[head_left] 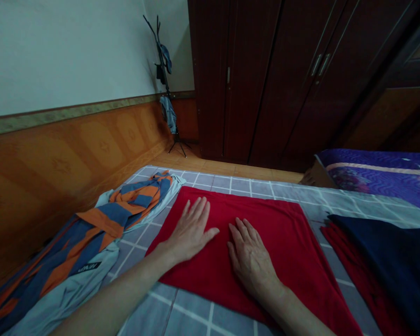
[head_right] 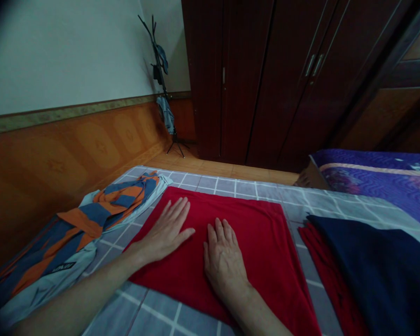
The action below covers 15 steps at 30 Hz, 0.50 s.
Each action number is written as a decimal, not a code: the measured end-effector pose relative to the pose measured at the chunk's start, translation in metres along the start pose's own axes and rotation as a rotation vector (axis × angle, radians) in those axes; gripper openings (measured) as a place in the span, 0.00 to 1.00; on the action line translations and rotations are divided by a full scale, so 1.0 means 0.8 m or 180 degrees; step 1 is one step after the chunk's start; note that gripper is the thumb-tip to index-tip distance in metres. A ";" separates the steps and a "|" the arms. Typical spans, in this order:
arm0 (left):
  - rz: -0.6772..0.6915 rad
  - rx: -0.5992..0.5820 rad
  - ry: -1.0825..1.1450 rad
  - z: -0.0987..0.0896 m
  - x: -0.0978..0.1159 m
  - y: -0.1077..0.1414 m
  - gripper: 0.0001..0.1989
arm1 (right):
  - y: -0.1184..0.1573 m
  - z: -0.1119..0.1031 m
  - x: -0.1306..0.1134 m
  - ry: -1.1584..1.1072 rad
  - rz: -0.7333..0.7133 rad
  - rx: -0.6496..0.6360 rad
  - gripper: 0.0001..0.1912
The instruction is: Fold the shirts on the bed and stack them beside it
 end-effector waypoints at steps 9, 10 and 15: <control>0.0532 -0.0699 0.0304 0.020 0.052 0.041 0.45 | -0.003 -0.001 0.023 -0.0704 0.0205 0.0334 0.23; 0.0486 -0.0703 0.0278 0.019 0.043 0.046 0.46 | -0.004 -0.001 0.022 -0.0663 0.0207 0.0305 0.23; 0.0009 -0.0655 0.0114 0.016 -0.001 0.072 0.48 | -0.002 -0.008 0.006 -0.0320 0.0220 0.0091 0.22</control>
Point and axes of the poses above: each hand's wrist, its own y-axis away from the middle knuckle, its own z-axis out of the palm, x = y × z, the point moved 7 cm from there along -y, towards the middle knuckle, and after that the axes turned 4 degrees about -z, right-handed, at the moved point
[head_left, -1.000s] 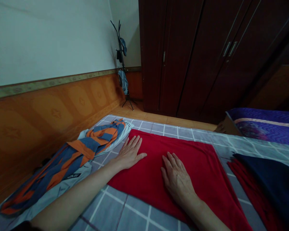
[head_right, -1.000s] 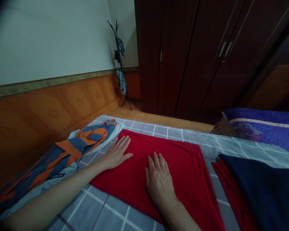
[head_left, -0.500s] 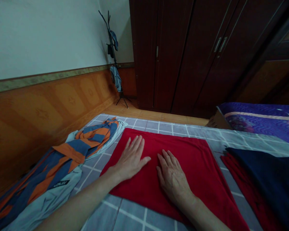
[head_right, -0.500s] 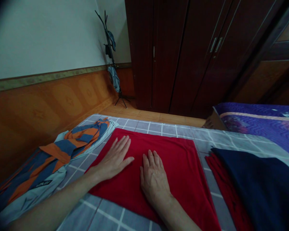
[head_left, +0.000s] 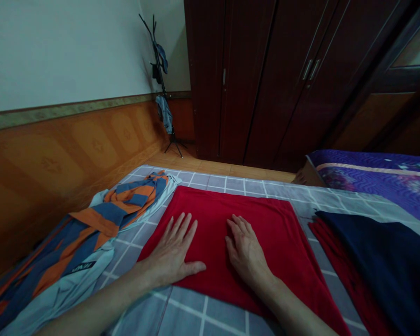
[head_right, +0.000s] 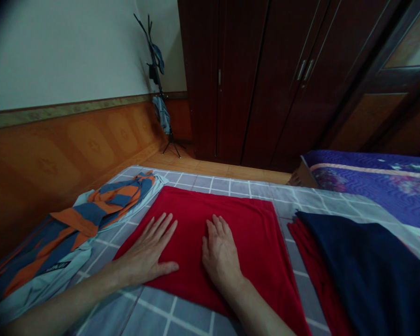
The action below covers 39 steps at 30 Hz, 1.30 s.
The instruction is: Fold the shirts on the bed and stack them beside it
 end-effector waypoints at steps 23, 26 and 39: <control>0.0180 0.0646 -0.0112 0.020 -0.005 0.014 0.43 | 0.142 -0.068 0.044 0.1512 0.0321 -0.0116 0.35; 0.0146 0.0587 -0.0098 0.020 -0.005 0.012 0.44 | 0.148 -0.075 0.045 0.1639 0.0420 -0.0018 0.33; 0.0134 0.0568 0.0002 0.022 -0.005 0.011 0.41 | 0.006 0.002 -0.025 0.0366 -0.0119 -0.1182 0.33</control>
Point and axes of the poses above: each hand's wrist, its own y-axis away from the middle knuckle, its own z-axis out of the palm, x = y × z, the point moved 7 cm from there along -y, towards the middle knuckle, and after that the axes turned 4 degrees about -z, right-handed, at the moved point
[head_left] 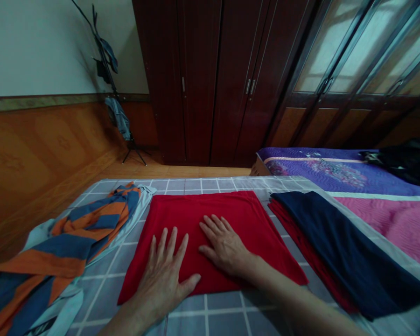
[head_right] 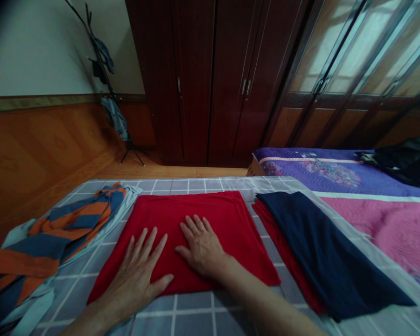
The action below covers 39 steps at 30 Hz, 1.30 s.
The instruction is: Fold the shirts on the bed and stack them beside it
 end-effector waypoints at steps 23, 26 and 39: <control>0.0226 -0.0015 0.0130 -0.047 0.004 -0.068 0.31 | -0.081 0.010 -0.009 0.0312 0.0269 0.0295 0.25; 0.0150 0.0011 0.0098 -0.040 -0.013 -0.114 0.28 | -0.084 0.013 -0.010 0.0323 0.0245 0.0295 0.26; -0.0368 0.0178 0.0005 -0.015 -0.046 -0.132 0.38 | -0.002 -0.041 0.180 0.0727 0.1511 0.0508 0.32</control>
Point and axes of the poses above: each hand's wrist, its own y-axis away from the middle knuckle, its own z-axis out of the palm, x = y × z, the point moved 7 cm from there along -y, towards the middle knuckle, and after that the axes turned 4 degrees about -z, right-handed, at the moved point
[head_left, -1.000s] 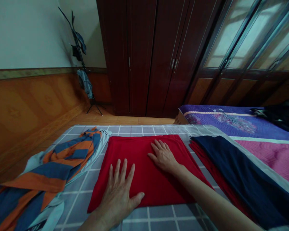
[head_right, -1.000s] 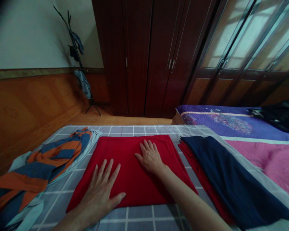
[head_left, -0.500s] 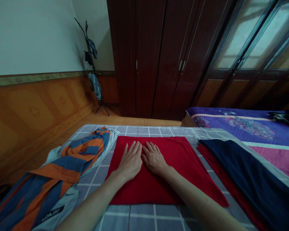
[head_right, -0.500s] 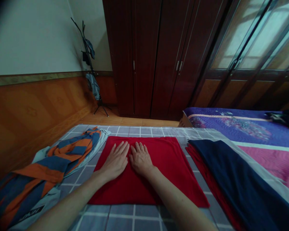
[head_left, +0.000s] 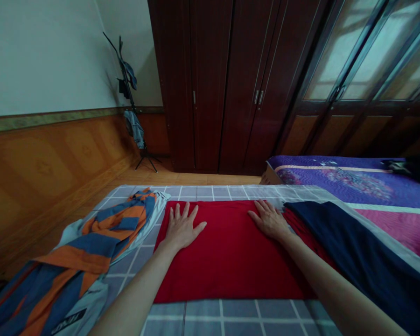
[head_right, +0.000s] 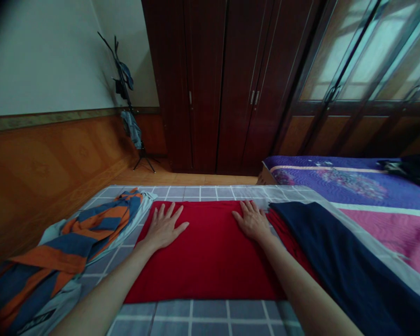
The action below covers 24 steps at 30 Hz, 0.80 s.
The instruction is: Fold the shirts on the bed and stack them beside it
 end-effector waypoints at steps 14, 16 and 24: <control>0.0147 -0.0113 -0.0111 -0.017 0.035 0.024 0.35 | 0.089 -0.022 -0.067 -0.0040 -0.0520 0.0112 0.29; 0.0519 -0.0172 -0.0018 -0.016 0.066 0.049 0.32 | 0.105 -0.025 -0.092 -0.0211 -0.0804 0.0093 0.27; 0.0962 -0.0460 0.0254 0.008 0.113 0.101 0.30 | 0.149 -0.009 -0.155 -0.0533 -0.1366 -0.0253 0.26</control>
Point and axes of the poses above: each hand's wrist, its own y-axis away from the middle knuckle, its own z-axis out of the palm, x = y × z, the point moved 7 cm from there along -y, towards the middle knuckle, and after that the axes turned 4 degrees about -z, right-handed, at the moved point
